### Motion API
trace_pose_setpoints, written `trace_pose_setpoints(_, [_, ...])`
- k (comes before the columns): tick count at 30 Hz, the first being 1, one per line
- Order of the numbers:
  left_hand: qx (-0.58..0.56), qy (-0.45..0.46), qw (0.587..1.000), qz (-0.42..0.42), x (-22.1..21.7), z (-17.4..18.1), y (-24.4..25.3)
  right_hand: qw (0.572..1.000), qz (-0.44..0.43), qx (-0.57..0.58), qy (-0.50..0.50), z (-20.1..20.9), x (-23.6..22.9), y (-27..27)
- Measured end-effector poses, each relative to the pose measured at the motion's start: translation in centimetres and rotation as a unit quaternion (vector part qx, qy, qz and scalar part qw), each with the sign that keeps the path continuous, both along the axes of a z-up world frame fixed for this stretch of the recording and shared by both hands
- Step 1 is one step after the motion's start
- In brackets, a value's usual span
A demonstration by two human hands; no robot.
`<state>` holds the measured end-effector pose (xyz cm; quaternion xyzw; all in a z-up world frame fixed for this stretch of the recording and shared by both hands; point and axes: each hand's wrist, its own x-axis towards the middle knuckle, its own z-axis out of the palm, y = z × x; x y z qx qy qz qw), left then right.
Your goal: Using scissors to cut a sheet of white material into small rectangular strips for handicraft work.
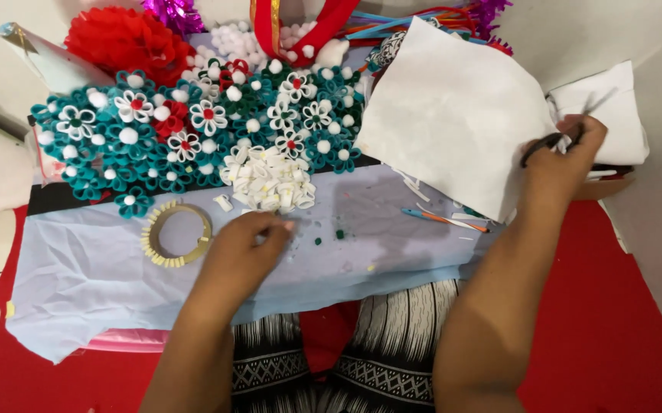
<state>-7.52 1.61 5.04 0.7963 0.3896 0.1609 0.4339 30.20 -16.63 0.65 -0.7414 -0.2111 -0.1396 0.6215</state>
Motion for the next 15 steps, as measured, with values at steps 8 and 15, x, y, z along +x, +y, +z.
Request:
trace_pose_setpoints(8, [0.179, -0.206, 0.944, -0.187, 14.7, -2.9, 3.9, 0.997, -0.034, -0.027, -0.064, -1.0, 0.6, 0.2])
trace_pose_setpoints(15, [0.089, -0.045, 0.987, -0.122, 24.7, -5.6, 7.5, 0.996, -0.085, -0.013, -0.020, -2.0, 1.9, -0.1])
